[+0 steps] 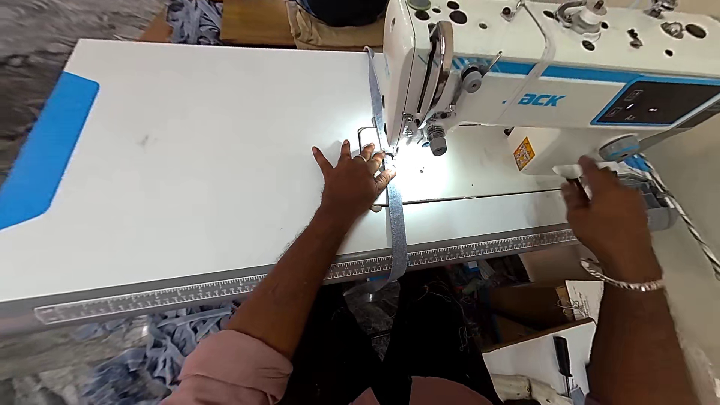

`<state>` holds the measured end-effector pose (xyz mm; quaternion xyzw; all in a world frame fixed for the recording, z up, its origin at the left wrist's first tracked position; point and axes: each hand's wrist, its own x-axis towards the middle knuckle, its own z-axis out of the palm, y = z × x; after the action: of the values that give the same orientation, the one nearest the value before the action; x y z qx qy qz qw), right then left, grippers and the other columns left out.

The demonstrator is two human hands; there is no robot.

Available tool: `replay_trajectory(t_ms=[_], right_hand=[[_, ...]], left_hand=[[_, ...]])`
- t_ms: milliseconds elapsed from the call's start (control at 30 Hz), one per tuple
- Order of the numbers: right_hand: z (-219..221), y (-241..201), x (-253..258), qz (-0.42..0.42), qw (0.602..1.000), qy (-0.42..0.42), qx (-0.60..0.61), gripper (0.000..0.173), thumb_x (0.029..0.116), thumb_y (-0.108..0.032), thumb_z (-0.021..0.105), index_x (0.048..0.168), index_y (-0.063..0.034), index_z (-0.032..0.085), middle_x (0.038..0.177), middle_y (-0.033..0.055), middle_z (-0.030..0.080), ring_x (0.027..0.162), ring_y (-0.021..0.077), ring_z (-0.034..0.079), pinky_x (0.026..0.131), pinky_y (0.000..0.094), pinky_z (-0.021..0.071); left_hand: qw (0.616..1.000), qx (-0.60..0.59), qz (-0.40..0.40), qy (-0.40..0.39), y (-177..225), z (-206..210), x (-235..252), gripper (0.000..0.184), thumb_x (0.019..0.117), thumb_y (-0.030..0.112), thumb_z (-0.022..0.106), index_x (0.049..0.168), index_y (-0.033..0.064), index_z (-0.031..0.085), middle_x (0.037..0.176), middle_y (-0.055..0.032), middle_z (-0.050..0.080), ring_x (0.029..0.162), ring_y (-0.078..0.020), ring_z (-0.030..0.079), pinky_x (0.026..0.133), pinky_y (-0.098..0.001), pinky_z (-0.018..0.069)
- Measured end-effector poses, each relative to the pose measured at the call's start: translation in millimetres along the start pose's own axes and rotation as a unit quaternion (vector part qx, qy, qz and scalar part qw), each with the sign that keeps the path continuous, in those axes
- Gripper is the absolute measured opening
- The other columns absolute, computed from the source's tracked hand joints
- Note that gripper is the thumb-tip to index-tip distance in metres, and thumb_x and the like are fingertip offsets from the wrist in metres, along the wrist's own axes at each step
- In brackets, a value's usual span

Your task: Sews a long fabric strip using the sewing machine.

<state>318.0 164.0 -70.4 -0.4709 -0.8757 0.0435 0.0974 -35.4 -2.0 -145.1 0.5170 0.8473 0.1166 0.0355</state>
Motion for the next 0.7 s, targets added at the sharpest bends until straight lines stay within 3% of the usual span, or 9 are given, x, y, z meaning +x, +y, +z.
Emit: replay_trajectory(t_ms=[67, 133, 167, 200, 267, 300, 433, 567, 700], right_hand=[[1, -17, -29, 0.0, 0.995, 0.019, 0.099, 0.045, 0.1093, -0.032, 0.045, 0.145, -0.0055, 0.054, 0.133, 0.0246, 0.062, 0.119, 0.0442, 0.061, 0.096, 0.0682, 0.0474], [25, -39, -66, -0.056, 0.969, -0.098, 0.22, 0.029, 0.1065, -0.028, 0.053, 0.122, -0.0091, 0.069, 0.106, 0.0122, 0.072, 0.09, 0.0272, 0.07, 0.076, 0.0534, 0.0583], [43, -50, -81, -0.09, 0.937, -0.211, 0.265, 0.027, 0.1049, -0.029, 0.057, 0.121, -0.0129, 0.071, 0.103, 0.0056, 0.073, 0.087, 0.0191, 0.071, 0.075, 0.0463, 0.0604], [65, -63, -92, -0.117, 0.897, -0.313, 0.288, 0.03, 0.1027, -0.034, 0.061, 0.125, -0.0168, 0.071, 0.108, 0.0007, 0.074, 0.092, 0.0138, 0.071, 0.082, 0.042, 0.0614], [111, -94, -109, -0.127, 0.837, -0.406, 0.344, 0.047, 0.0983, -0.039, 0.068, 0.14, -0.0173, 0.062, 0.125, 0.003, 0.07, 0.109, 0.0142, 0.07, 0.094, 0.0413, 0.0593], [131, -107, -116, -0.127, 0.815, -0.408, 0.392, 0.052, 0.0971, -0.035, 0.07, 0.143, -0.0148, 0.058, 0.131, 0.0055, 0.067, 0.115, 0.0152, 0.067, 0.098, 0.0404, 0.0576], [179, -150, -125, -0.15, 0.734, -0.354, 0.56, 0.028, 0.102, -0.019, 0.063, 0.126, -0.0042, 0.066, 0.115, 0.006, 0.071, 0.099, 0.0103, 0.069, 0.089, 0.0314, 0.0582], [180, -152, -134, -0.177, 0.709, -0.362, 0.579, 0.025, 0.107, -0.02, 0.054, 0.113, -0.0038, 0.071, 0.105, 0.0033, 0.072, 0.091, 0.0073, 0.066, 0.084, 0.0269, 0.0555], [180, -139, -148, -0.156, 0.7, -0.398, 0.573, 0.028, 0.1079, -0.026, 0.052, 0.11, -0.0044, 0.071, 0.1, 0.0015, 0.072, 0.085, 0.004, 0.064, 0.078, 0.0234, 0.0532]], left_hand=[[1.0, -0.015, 0.001, 0.022, 1, 1, -7, 0.069, 0.1014, 0.068, 0.037, 0.151, 0.0224, 0.053, 0.16, -0.0014, 0.046, 0.154, -0.0384, 0.029, 0.111, -0.0843, 0.0016], [0.999, -0.033, 0.031, 0.02, 6, 3, -25, 0.076, 0.0986, 0.072, 0.039, 0.151, 0.0185, 0.052, 0.16, -0.0041, 0.046, 0.154, -0.0402, 0.029, 0.112, -0.0842, 0.006], [0.998, -0.035, 0.055, 0.014, 9, 4, -37, 0.075, 0.0981, 0.072, 0.038, 0.149, 0.0192, 0.055, 0.159, -0.0038, 0.047, 0.153, -0.0408, 0.03, 0.112, -0.084, 0.0092], [0.996, -0.032, 0.079, 0.006, 12, 5, -52, 0.073, 0.0986, 0.072, 0.036, 0.148, 0.0219, 0.057, 0.159, -0.0026, 0.048, 0.153, -0.0409, 0.03, 0.113, -0.0839, 0.0097], [0.993, -0.017, 0.116, -0.006, 14, 8, -80, 0.068, 0.1006, 0.07, 0.033, 0.148, 0.0277, 0.057, 0.159, 0.0011, 0.047, 0.154, -0.0405, 0.028, 0.113, -0.083, 0.0096], [0.992, -0.013, 0.126, -0.006, 15, 9, -91, 0.066, 0.1013, 0.069, 0.032, 0.149, 0.0297, 0.056, 0.16, 0.0021, 0.047, 0.154, -0.041, 0.029, 0.113, -0.0828, 0.0099], [0.991, -0.011, 0.13, 0.004, 13, 10, -104, 0.063, 0.1026, 0.067, 0.031, 0.148, 0.0321, 0.057, 0.16, 0.0025, 0.047, 0.153, -0.0412, 0.029, 0.115, -0.0804, 0.0102], [0.992, -0.008, 0.122, 0.004, 15, 10, -101, 0.059, 0.104, 0.064, 0.03, 0.147, 0.0342, 0.058, 0.16, 0.0044, 0.047, 0.154, -0.0399, 0.028, 0.117, -0.0784, 0.0108], [0.993, -0.006, 0.121, 0.001, 14, 12, -102, 0.061, 0.1034, 0.066, 0.029, 0.147, 0.0357, 0.058, 0.16, 0.005, 0.046, 0.155, -0.0393, 0.027, 0.116, -0.0784, 0.01]])
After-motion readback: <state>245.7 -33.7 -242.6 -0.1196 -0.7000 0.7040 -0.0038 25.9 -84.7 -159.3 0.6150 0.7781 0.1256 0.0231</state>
